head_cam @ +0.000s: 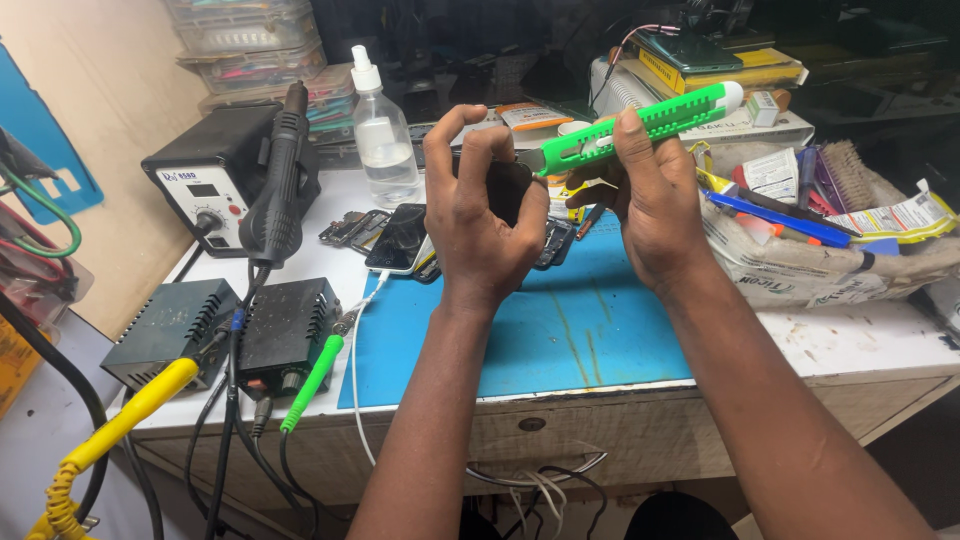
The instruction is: The person disassembles a mobile phone using tweezers and a utility knife to separate the battery and internal components from the chassis before prying the screen assembly away from the mid-frame.
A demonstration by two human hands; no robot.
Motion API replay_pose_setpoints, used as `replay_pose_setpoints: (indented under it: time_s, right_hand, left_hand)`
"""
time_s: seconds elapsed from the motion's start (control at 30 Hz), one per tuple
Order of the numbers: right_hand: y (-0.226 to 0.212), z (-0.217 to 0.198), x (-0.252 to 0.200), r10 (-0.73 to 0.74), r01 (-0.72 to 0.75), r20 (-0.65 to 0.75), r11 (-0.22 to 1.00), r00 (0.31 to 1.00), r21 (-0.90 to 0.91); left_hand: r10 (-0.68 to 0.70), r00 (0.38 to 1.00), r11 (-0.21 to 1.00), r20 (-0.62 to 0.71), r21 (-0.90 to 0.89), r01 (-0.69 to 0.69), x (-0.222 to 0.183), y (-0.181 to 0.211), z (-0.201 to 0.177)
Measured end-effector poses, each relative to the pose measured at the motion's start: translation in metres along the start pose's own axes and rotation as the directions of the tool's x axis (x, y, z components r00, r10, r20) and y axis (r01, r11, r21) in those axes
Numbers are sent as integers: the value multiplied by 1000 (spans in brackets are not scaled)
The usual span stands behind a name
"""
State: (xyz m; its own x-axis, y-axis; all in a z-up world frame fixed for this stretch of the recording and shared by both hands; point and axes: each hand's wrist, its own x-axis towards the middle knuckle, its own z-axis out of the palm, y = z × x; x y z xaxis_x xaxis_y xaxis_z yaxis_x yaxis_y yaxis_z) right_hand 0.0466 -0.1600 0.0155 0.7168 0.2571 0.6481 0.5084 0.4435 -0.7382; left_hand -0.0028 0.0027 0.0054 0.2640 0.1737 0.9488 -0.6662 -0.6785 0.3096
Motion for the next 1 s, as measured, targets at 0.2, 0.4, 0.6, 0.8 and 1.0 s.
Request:
replay_pose_setpoints:
  time_s: [0.2,0.4,0.6,0.8,1.0]
  right_hand:
    - [11,1,-3,-176,178,31,958,984,-225]
    - [17,0,-4,-195,205,66,946,979,-251]
    - [15,-1,-2,-84,90,36,975,996,-206]
    - [20,-4,0,-9,10,4,992,1000,-129]
    - [23,-8,1,47,-43,19,989,999,-140]
  left_hand:
    - [-14,1000,997,-26,-70,12,1,-1,-5]
    - [-110,992,983,-59,-156,100,3,-5,1]
    - [-129,987,988,-100,-97,119,2,-6,6]
    - [-122,985,987,-120,-115,108,4,-13,13]
    - [-98,992,986,-80,-144,85,7,-21,12]
